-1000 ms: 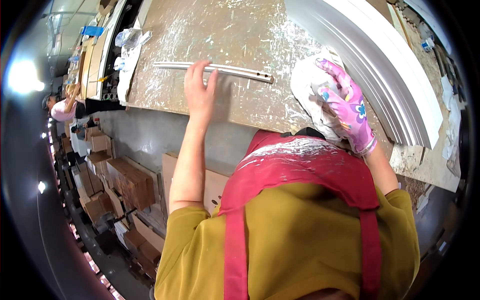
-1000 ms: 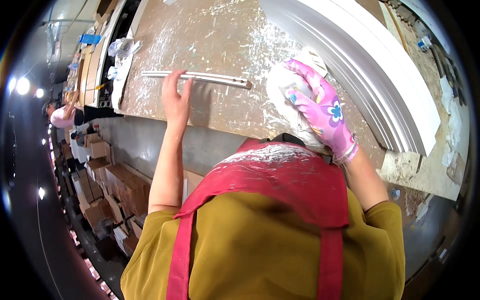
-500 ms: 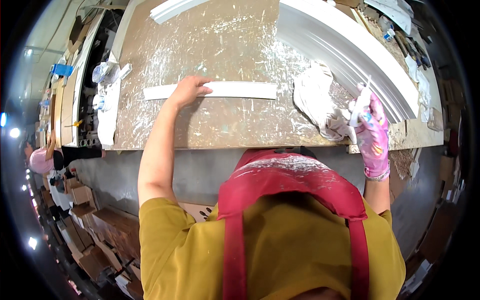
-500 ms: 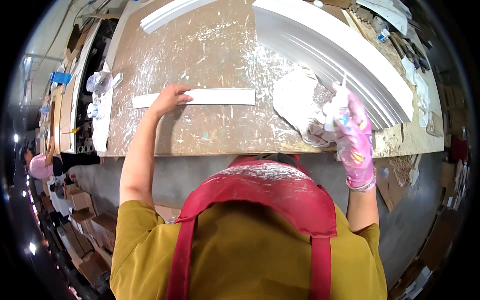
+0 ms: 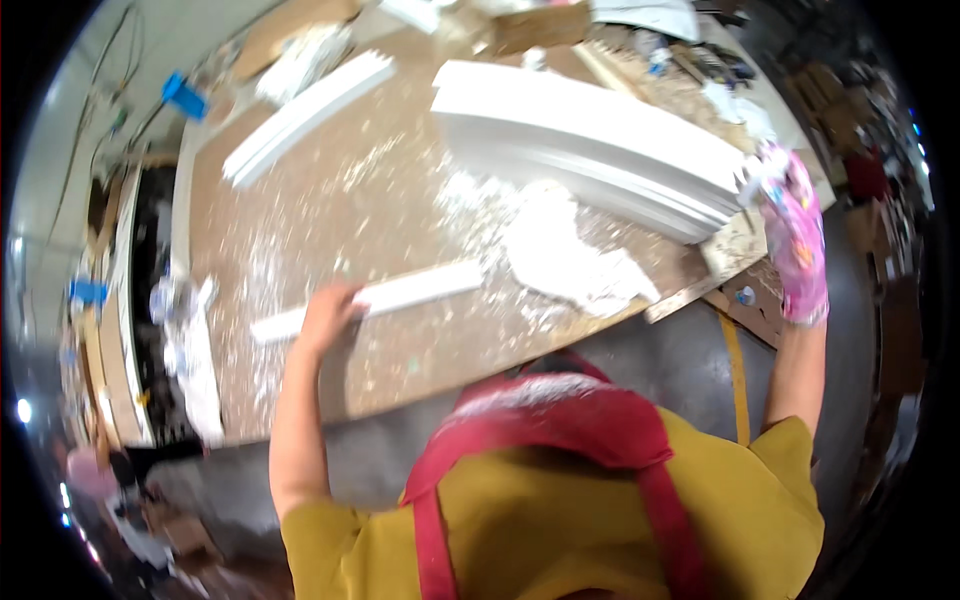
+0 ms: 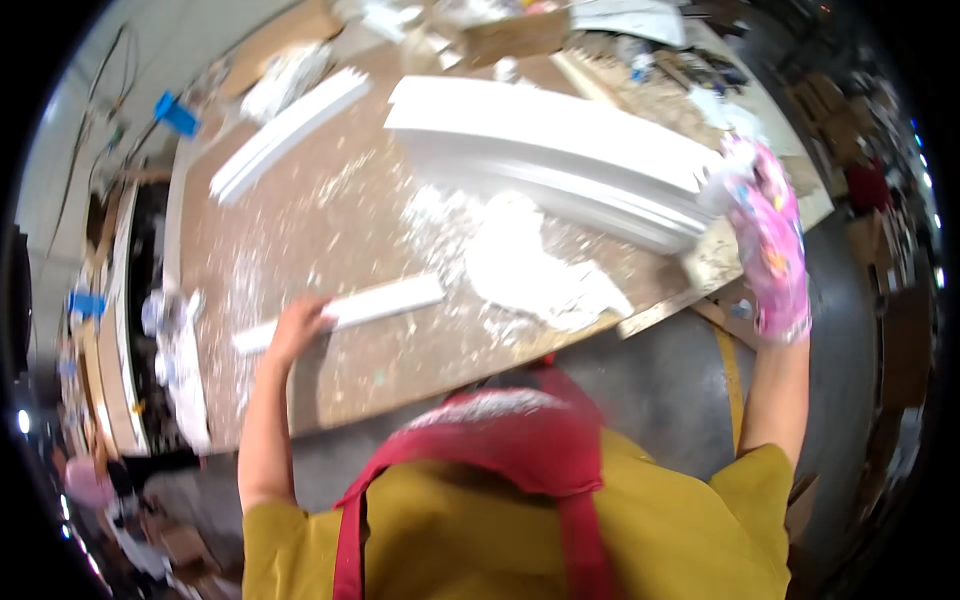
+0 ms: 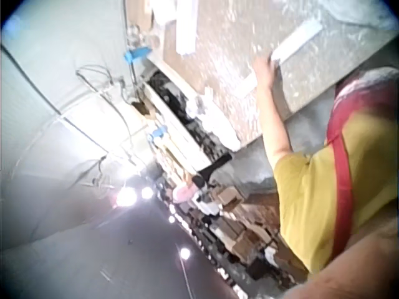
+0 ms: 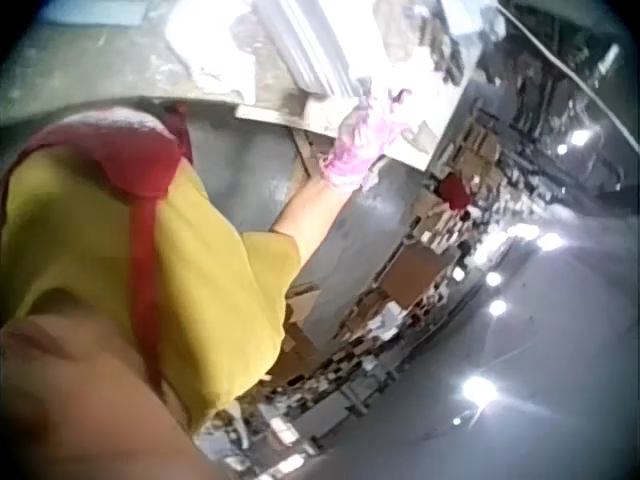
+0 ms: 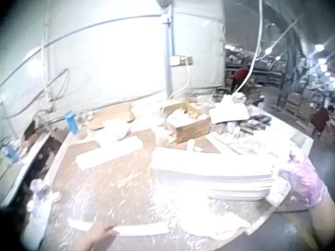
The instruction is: The person cleans and polishes white wood strips by wiping them with a cloth, handling them one at a time on a workbench and then placing them onto a stack.
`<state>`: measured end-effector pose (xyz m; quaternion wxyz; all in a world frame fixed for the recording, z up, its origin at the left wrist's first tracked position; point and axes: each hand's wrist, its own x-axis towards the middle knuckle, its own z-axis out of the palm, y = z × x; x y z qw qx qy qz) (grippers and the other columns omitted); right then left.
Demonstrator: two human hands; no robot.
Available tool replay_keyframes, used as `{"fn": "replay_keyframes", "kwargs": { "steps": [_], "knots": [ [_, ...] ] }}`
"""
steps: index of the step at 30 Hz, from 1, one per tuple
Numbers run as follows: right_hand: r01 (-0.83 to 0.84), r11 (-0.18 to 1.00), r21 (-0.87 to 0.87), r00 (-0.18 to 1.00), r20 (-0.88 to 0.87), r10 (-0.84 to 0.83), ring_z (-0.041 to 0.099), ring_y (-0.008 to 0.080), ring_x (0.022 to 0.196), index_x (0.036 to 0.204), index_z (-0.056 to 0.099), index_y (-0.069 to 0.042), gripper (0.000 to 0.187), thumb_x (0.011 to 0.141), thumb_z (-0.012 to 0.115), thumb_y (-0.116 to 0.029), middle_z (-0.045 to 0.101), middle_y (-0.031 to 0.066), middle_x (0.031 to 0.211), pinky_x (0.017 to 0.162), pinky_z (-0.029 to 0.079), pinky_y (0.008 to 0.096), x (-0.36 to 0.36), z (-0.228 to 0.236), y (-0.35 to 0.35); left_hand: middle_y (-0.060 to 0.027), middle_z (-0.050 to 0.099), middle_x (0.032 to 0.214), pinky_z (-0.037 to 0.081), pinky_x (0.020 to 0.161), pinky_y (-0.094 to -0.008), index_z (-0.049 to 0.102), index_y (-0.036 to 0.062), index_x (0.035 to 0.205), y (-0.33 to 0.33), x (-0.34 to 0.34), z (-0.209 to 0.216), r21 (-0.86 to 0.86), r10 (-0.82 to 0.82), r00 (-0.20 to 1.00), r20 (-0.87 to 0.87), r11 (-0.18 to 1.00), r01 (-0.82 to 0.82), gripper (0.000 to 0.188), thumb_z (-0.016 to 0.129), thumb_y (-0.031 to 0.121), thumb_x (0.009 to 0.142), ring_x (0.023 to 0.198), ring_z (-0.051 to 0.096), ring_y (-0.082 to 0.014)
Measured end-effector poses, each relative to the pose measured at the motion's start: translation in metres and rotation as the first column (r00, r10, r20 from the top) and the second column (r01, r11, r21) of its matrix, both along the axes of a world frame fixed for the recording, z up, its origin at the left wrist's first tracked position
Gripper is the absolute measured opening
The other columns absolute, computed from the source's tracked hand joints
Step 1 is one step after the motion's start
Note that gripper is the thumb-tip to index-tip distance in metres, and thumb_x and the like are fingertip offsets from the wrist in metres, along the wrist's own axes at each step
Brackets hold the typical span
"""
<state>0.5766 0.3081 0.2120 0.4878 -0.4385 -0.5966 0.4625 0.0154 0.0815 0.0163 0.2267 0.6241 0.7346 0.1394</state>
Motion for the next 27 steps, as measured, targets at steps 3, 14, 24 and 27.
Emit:
{"fn": "replay_keyframes", "kwargs": {
  "steps": [3,14,24,27],
  "knots": [
    [-0.166,0.966,0.197,0.961,0.252,0.114,0.053,0.0194,0.114,0.133,0.048,0.003,0.048,0.091,0.057,-0.02,0.057,0.0095,0.121,0.098,0.042,0.0324,0.014,0.031,0.069,-0.0135,0.066,0.093,0.046,0.082,-0.0446,0.069,0.0082,0.106,-0.013,0.023,0.015,0.062,0.033,0.992,-0.126,0.998,-0.026,0.03,0.073,0.019,0.078,0.09,0.06,-0.0357],
    [-0.319,0.944,-0.084,0.856,0.403,0.325,0.063,0.0202,0.09,0.103,0.063,-0.004,0.021,0.085,0.058,-0.014,0.065,0.0077,0.092,0.077,0.05,0.0344,0.005,-0.09,0.335,-0.0056,0.062,0.103,0.04,0.089,-0.0436,0.067,0.0121,0.099,0.001,0.096,0.032,0.117,0.162,0.939,-0.303,0.984,-0.132,0.026,0.074,0.011,0.074,0.099,0.058,-0.0296],
    [0.032,0.956,0.29,0.658,0.714,-0.239,0.065,0.0345,0.093,0.107,0.062,-0.004,0.031,0.083,0.063,-0.024,0.067,0.0189,0.097,0.081,0.05,0.0409,0.038,-0.149,0.478,-0.009,0.055,0.125,0.032,0.104,-0.046,0.061,0.0141,0.116,0.0,0.109,0.011,0.05,0.267,0.807,-0.527,0.957,-0.284,0.049,0.075,0.007,0.069,0.121,0.049,-0.0305],
    [0.061,0.932,0.357,0.673,0.675,-0.302,0.06,0.0363,0.11,0.118,0.062,-0.005,0.042,0.083,0.064,-0.028,0.063,0.0216,0.117,0.093,0.048,0.0399,0.026,-0.156,0.527,-0.0095,0.055,0.127,0.034,0.104,-0.0464,0.059,0.0137,0.12,0.005,0.111,0.015,-0.026,0.234,0.804,-0.547,0.955,-0.296,0.049,0.071,0.006,0.073,0.123,0.048,-0.0316]
  ]
}}
